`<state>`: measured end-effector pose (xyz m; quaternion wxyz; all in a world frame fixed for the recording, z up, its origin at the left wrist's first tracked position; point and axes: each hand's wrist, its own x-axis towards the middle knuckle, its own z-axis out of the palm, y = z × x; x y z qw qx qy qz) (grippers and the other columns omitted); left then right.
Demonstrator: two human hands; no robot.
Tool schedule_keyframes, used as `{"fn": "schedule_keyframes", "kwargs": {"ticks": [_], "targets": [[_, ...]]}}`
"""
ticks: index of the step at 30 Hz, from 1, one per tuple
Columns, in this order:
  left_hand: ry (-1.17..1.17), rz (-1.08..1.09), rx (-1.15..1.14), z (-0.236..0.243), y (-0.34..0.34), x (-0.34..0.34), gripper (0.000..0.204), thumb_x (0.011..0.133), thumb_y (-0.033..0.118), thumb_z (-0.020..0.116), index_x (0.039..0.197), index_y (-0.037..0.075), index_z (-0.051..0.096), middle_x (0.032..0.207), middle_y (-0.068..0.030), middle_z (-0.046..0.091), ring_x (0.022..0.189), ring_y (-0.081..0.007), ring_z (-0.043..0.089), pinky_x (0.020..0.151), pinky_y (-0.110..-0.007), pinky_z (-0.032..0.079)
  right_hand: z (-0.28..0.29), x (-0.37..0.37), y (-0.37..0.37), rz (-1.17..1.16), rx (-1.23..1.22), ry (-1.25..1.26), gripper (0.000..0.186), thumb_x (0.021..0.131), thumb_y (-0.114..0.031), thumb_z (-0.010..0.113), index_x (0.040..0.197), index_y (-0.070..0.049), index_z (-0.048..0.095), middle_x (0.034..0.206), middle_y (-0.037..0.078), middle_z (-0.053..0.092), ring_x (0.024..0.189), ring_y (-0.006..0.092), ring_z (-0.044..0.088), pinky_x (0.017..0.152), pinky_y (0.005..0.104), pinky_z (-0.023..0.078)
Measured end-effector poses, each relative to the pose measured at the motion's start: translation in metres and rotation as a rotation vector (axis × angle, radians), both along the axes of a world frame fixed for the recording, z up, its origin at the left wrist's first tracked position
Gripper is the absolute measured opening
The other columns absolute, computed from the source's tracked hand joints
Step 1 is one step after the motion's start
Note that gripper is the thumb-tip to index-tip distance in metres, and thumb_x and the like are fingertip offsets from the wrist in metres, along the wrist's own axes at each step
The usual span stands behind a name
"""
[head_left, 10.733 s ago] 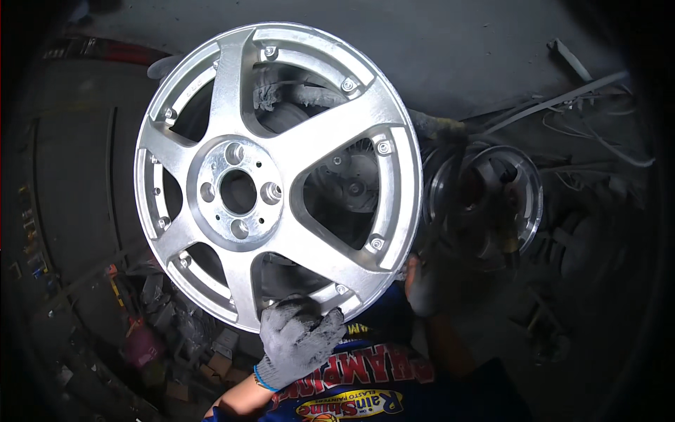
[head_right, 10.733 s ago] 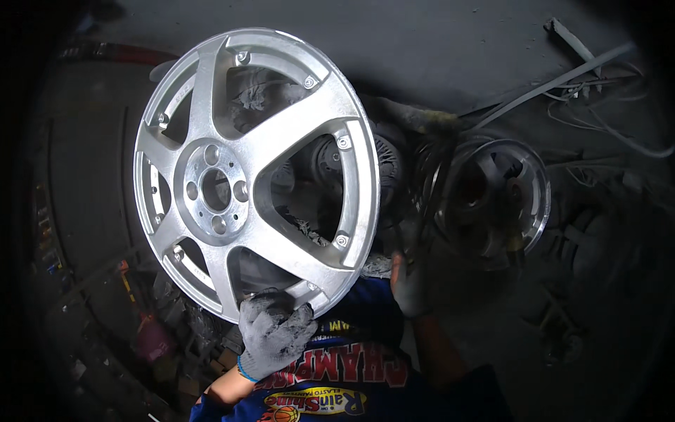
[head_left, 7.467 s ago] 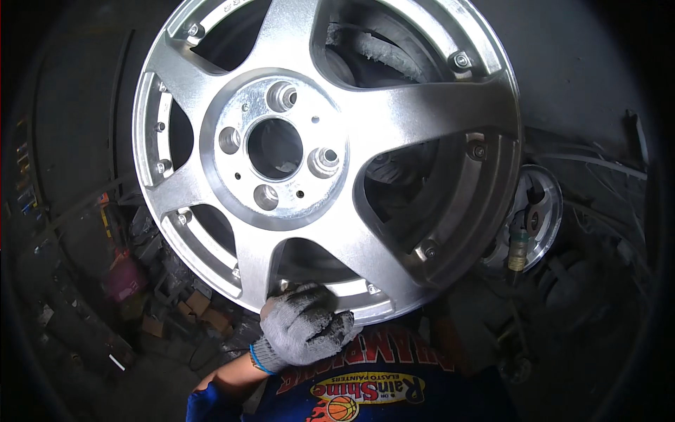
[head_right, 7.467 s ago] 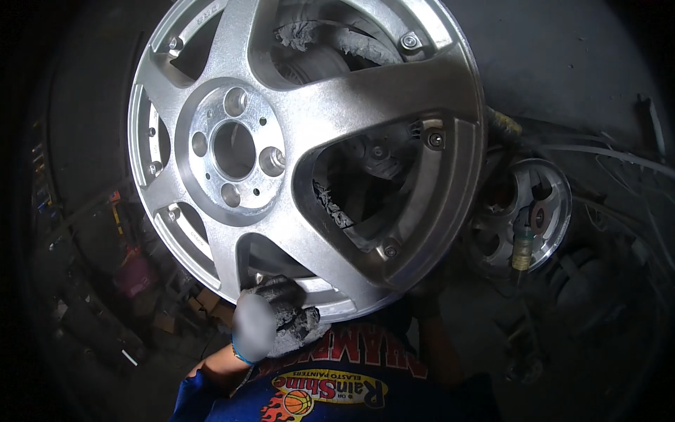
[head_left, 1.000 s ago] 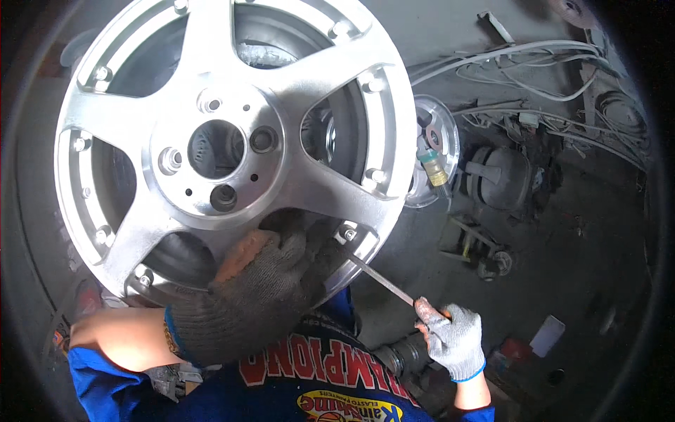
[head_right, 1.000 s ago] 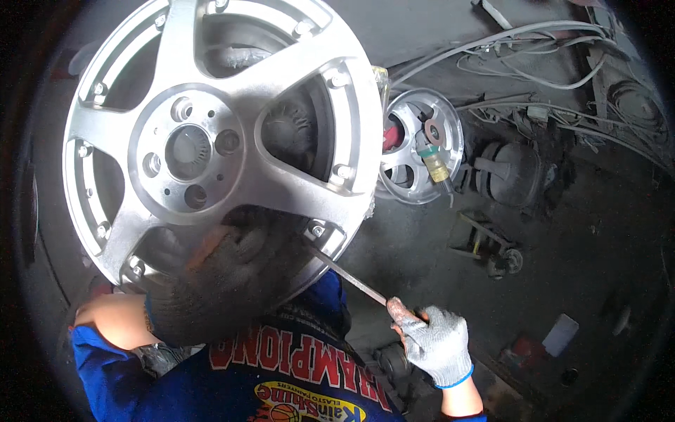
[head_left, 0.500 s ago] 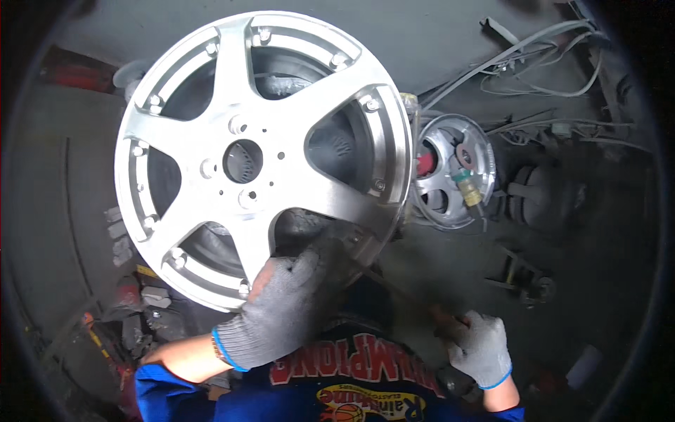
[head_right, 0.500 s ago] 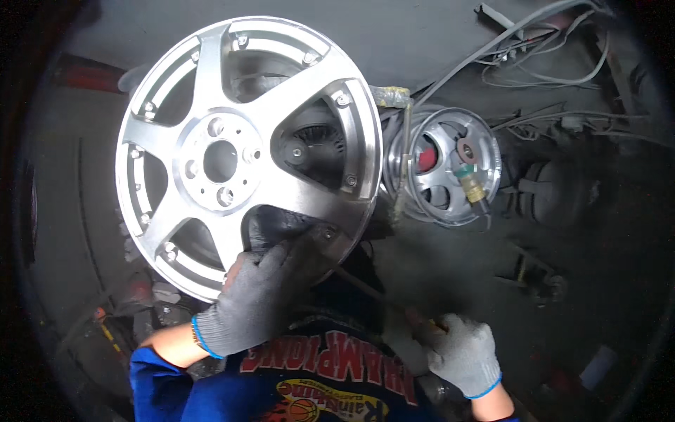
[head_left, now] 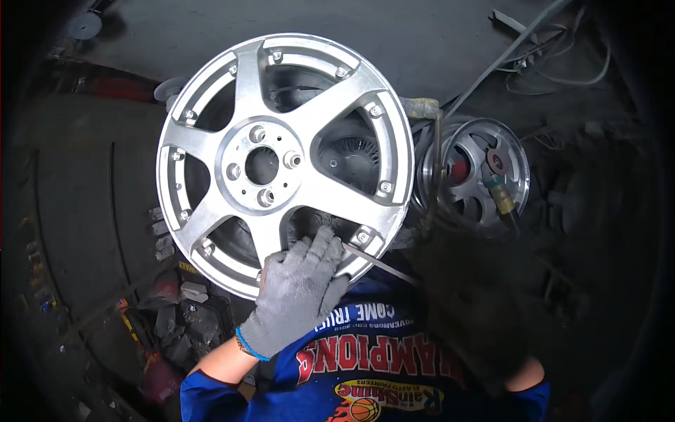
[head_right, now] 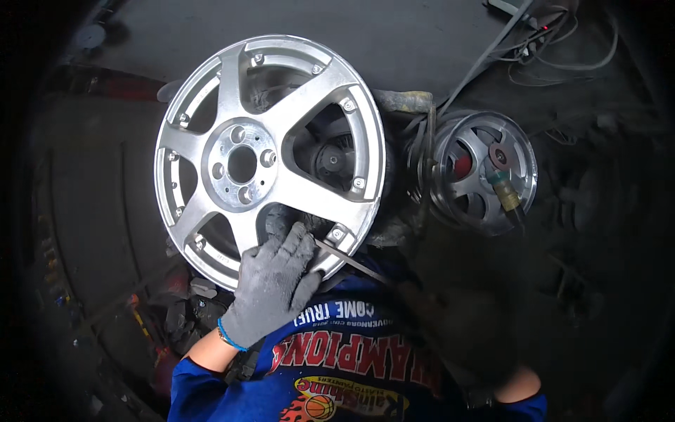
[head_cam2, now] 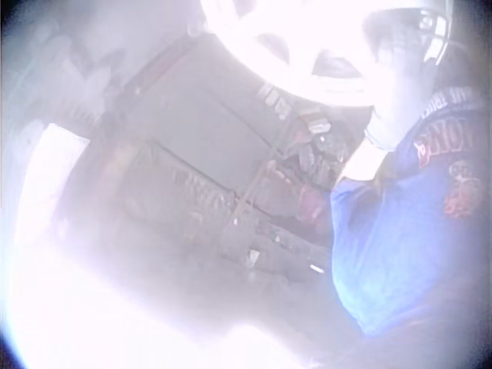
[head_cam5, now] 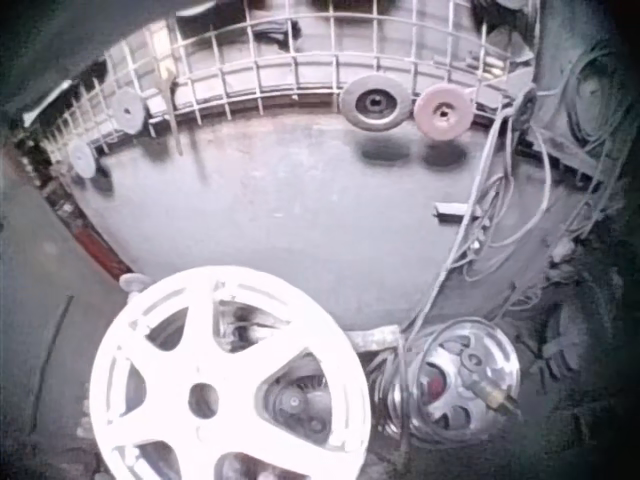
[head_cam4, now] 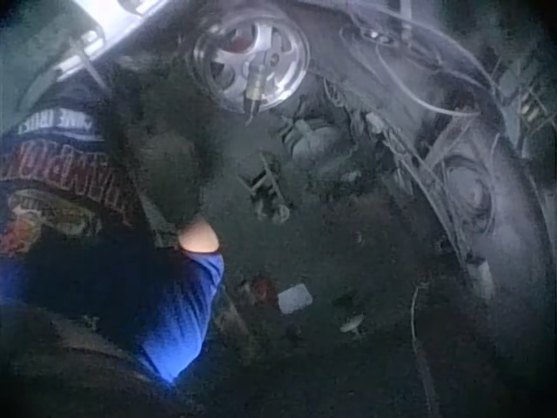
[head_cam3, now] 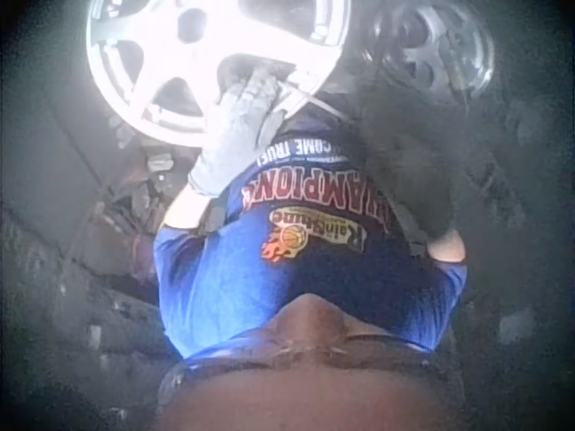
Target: The person uses a powered angle grinder on a metal wheel rim and then scrapes the edges of two different wheel rims with a hand file.
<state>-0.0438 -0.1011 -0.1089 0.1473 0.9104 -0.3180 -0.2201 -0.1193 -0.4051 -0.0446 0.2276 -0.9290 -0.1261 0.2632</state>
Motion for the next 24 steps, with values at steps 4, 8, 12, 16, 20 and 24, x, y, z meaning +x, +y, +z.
{"fn": "schedule_keyframes", "kwargs": {"ticks": [4, 8, 12, 16, 20, 24], "targets": [[0.048, -0.004, -0.064, 0.001, 0.002, -0.022, 0.069, 0.09, 0.043, 0.072, 0.144, 0.001, 0.06, 0.152, -0.0243, 0.056, 0.114, -0.0334, 0.064, 0.091, -0.046, 0.049, -0.004, -0.006, -0.008, -0.005, 0.103, -0.102, 0.038, 0.09, -0.015, 0.074, 0.128, -0.012, 0.075, 0.087, 0.014, 0.071, 0.07, 0.0291, 0.07, 0.064, 0.0428, 0.056], [-0.027, 0.055, -0.067, -0.006, 0.001, -0.017, 0.07, 0.086, 0.043, 0.078, 0.141, 0.002, 0.063, 0.149, -0.0229, 0.058, 0.114, -0.0331, 0.064, 0.092, -0.046, 0.049, -0.009, 0.004, -0.009, -0.251, 0.185, 0.022, 0.034, 0.09, -0.015, 0.074, 0.123, -0.013, 0.076, 0.081, 0.012, 0.071, 0.067, 0.0282, 0.07, 0.06, 0.0411, 0.056], [-0.021, 0.081, -0.064, -0.001, 0.004, -0.021, 0.071, 0.085, 0.046, 0.079, 0.14, 0.003, 0.064, 0.147, -0.0218, 0.06, 0.116, -0.0326, 0.064, 0.094, -0.046, 0.048, -0.018, 0.013, -0.018, 0.058, 0.071, -0.104, 0.026, 0.089, -0.018, 0.075, 0.115, -0.015, 0.079, 0.083, 0.01, 0.073, 0.07, 0.0285, 0.073, 0.061, 0.0419, 0.058], [-0.01, 0.089, -0.058, 0.0, -0.003, -0.022, 0.074, 0.084, 0.051, 0.078, 0.139, 0.003, 0.065, 0.147, -0.0214, 0.061, 0.118, -0.0328, 0.064, 0.094, -0.045, 0.048, -0.016, 0.023, -0.015, 0.044, 0.06, -0.181, 0.028, 0.089, -0.021, 0.074, 0.117, -0.019, 0.078, 0.082, 0.009, 0.073, 0.068, 0.0296, 0.072, 0.06, 0.044, 0.058], [-0.097, 0.106, -0.015, -0.003, 0.003, -0.012, 0.076, 0.083, 0.054, 0.079, 0.136, 0.001, 0.066, 0.146, -0.0209, 0.062, 0.119, -0.0326, 0.064, 0.094, -0.045, 0.048, -0.014, 0.032, -0.015, 0.031, -0.095, -0.151, 0.032, 0.088, -0.023, 0.074, 0.12, -0.022, 0.078, 0.086, 0.009, 0.074, 0.07, 0.0304, 0.073, 0.061, 0.0466, 0.058], [-0.092, 0.132, -0.089, -0.006, -0.003, -0.03, 0.077, 0.081, 0.056, 0.08, 0.133, 0.0, 0.068, 0.143, -0.0217, 0.063, 0.116, -0.0334, 0.065, 0.093, -0.046, 0.048, -0.044, 0.038, -0.055, 0.128, 0.095, 0.056, 0.041, 0.088, -0.023, 0.073, 0.129, -0.019, 0.074, 0.107, 0.013, 0.075, 0.087, 0.0311, 0.075, 0.075, 0.0452, 0.061]]}}
